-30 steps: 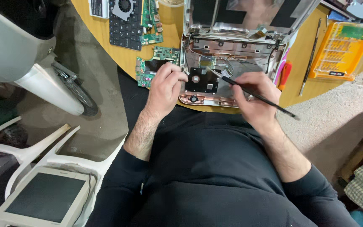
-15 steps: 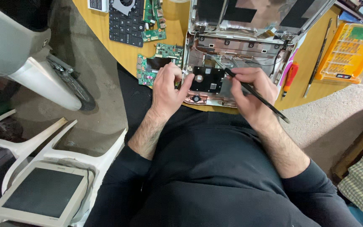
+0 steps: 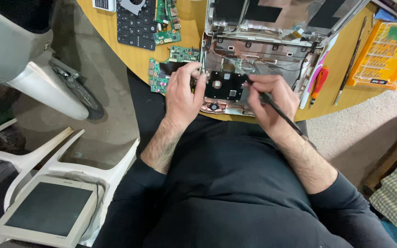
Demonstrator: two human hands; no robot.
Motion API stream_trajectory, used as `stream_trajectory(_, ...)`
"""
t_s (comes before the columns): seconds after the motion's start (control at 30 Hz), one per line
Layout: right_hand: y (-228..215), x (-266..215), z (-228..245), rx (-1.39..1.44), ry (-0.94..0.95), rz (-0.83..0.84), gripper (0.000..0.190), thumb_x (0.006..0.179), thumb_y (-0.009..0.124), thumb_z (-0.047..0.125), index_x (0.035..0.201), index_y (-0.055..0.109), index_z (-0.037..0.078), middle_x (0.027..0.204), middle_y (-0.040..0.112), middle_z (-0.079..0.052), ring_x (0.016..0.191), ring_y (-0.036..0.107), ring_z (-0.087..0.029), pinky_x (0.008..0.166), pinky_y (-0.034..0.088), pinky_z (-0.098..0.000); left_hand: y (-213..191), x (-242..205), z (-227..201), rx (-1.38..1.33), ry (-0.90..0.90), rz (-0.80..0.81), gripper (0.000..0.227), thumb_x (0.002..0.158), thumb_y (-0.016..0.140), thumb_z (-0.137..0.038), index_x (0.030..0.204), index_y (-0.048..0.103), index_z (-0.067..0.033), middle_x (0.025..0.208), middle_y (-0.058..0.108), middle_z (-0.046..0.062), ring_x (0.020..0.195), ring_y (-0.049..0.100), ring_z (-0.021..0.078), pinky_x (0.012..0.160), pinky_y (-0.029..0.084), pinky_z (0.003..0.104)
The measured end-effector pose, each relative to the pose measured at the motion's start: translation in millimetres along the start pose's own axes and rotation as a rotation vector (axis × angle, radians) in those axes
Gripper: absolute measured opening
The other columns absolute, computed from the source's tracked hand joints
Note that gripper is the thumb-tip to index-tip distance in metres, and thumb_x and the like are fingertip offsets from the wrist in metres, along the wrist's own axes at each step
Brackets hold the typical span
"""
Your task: The person handles a green circuit board, places it into the laptop chassis, brushes the interior, and uses a screwdriver to secure the board. They then connect a ribbon cable to the board.
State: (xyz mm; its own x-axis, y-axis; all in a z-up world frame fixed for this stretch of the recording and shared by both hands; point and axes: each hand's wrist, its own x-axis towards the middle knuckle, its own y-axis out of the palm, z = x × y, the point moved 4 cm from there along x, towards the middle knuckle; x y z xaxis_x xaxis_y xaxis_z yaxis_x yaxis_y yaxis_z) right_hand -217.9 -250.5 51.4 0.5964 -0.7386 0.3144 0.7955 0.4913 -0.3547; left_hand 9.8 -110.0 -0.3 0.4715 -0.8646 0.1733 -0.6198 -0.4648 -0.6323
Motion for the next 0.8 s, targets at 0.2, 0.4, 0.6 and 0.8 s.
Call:
stream_trajectory(0.2,-13,-3,1,-0.050,0.022,-0.016,0.010,0.110,0.086,-0.014,0.107,0.080,-0.007,0.116,0.090,-0.027,0.096,0.089,-0.046,0.078,0.072,-0.0496,1,6,0,0.054,0.093,0.053,0.019,0.127,0.060,-0.016,0.135,0.077,-0.0199,0.108,0.072,0.001,0.104,0.077,0.0313,0.103,0.059,0.045)
stream_trajectory(0.4,0,-5,1,-0.027,0.055,0.030,0.010,0.107,0.087,-0.013,0.107,0.084,-0.004,0.117,0.091,-0.024,0.099,0.090,-0.045,0.081,0.073,-0.0499,4,9,-4,0.073,0.085,0.047,0.013,0.122,0.073,-0.019,0.134,0.077,-0.0186,0.114,0.071,0.001,0.109,0.078,0.0305,0.104,0.060,0.047)
stream_trajectory(0.6,1,7,15,-0.061,0.047,-0.011,0.010,0.109,0.086,-0.014,0.109,0.081,-0.006,0.116,0.091,-0.025,0.096,0.089,-0.047,0.075,0.074,-0.0515,5,7,-2,0.140,0.108,0.042,0.025,0.114,0.081,-0.008,0.137,0.077,-0.0155,0.117,0.072,0.002,0.111,0.082,0.0294,0.107,0.062,0.046)
stream_trajectory(0.8,5,1,5,-0.046,0.042,-0.024,0.009,0.110,0.085,-0.014,0.108,0.082,-0.006,0.116,0.091,-0.026,0.099,0.090,-0.047,0.079,0.073,-0.0522,-2,7,-2,0.149,0.073,0.064,0.032,0.110,0.079,0.001,0.138,0.076,-0.0141,0.116,0.070,0.004,0.110,0.081,0.0329,0.102,0.065,0.047)
